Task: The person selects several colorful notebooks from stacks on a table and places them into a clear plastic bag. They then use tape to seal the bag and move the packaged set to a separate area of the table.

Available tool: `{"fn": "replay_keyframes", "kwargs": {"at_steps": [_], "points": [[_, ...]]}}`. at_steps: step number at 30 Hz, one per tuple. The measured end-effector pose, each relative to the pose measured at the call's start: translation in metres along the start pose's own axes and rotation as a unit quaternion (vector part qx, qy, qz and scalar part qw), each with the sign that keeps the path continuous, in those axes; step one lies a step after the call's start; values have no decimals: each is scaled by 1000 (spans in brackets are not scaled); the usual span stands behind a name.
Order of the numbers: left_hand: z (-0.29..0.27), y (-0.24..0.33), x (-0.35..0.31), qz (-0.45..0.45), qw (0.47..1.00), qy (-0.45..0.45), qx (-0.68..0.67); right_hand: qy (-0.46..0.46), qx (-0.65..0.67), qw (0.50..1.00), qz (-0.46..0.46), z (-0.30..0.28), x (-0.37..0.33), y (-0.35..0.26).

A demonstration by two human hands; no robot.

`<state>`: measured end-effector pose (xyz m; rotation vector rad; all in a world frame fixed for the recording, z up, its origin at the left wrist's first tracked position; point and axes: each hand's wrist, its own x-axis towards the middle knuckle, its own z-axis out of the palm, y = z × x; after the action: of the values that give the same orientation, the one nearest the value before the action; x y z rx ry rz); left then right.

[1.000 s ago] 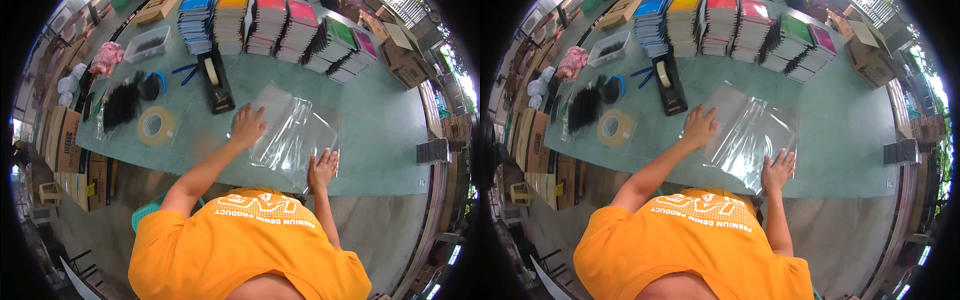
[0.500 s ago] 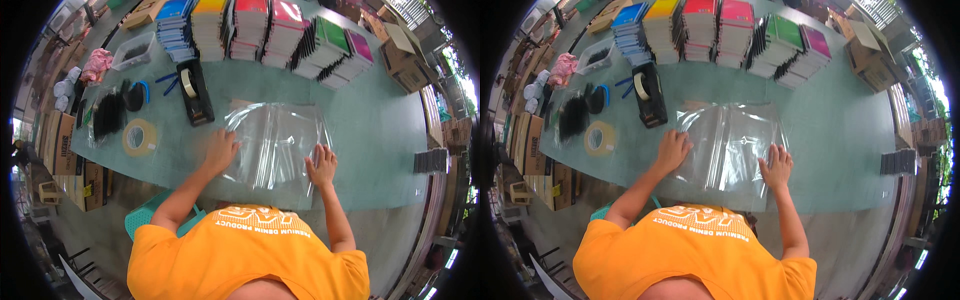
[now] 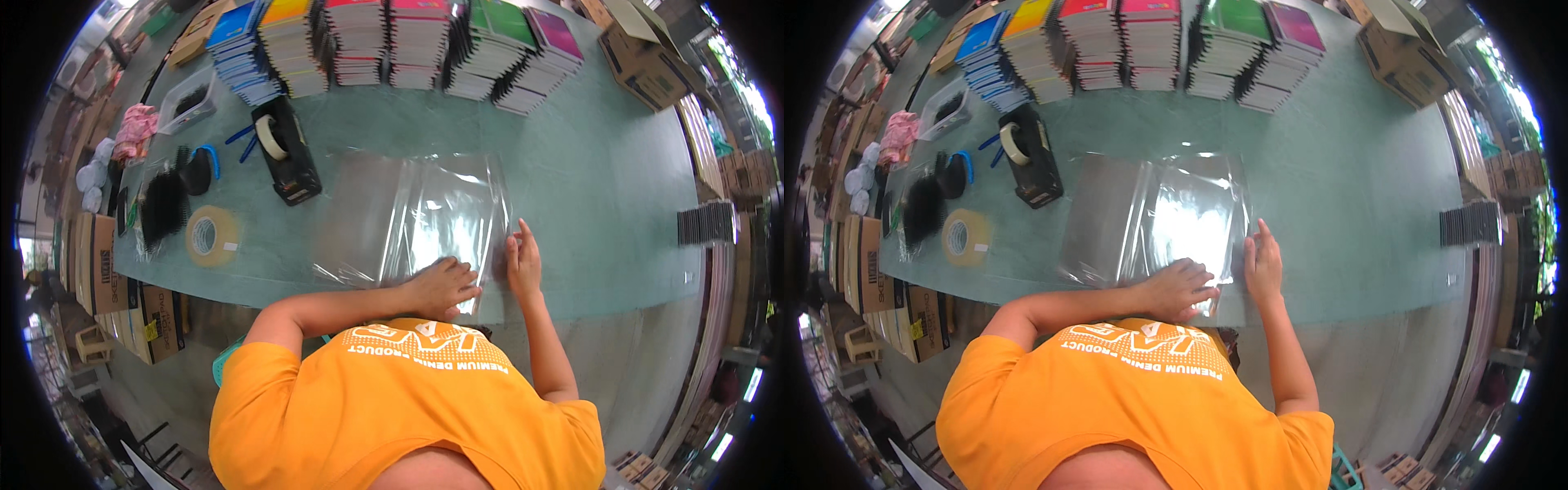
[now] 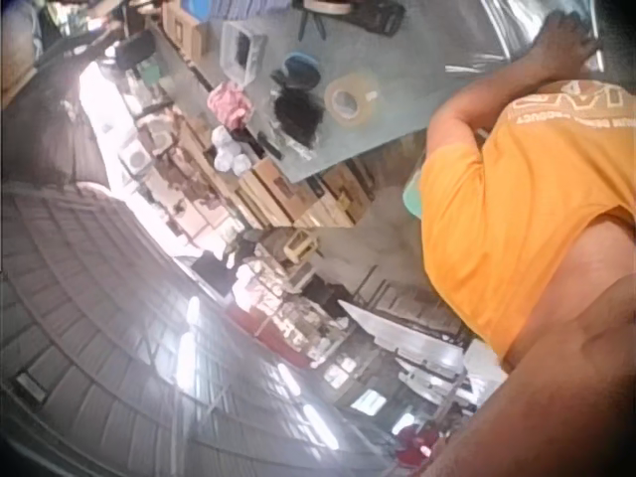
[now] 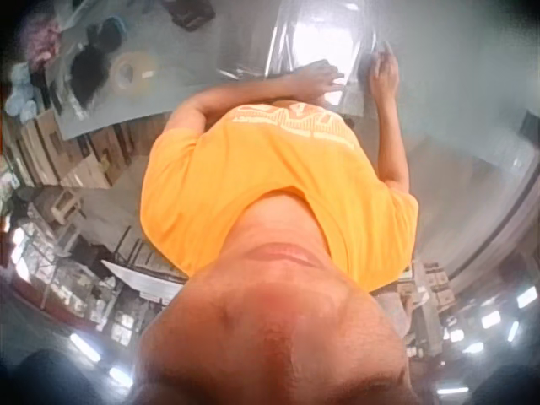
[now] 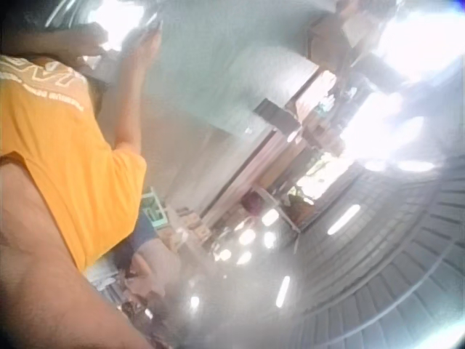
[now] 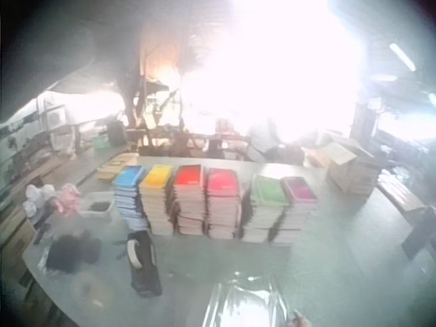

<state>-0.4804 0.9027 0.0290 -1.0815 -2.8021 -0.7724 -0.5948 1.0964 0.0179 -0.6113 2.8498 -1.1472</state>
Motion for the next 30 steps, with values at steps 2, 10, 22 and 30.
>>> {"fn": "replay_keyframes", "kwargs": {"at_steps": [2,10,22,30], "points": [[17,1,4,-6,999,35,25,-18,51,996,74,-6,-3,7],[30,-7,19,-69,991,118,16,-92,261,918,283,-19,-22,24],[46,15,32,-41,996,72,26,-164,338,847,376,-40,-13,13],[2,-63,-38,-213,969,62,110,-207,322,867,319,-40,-12,27]]}}
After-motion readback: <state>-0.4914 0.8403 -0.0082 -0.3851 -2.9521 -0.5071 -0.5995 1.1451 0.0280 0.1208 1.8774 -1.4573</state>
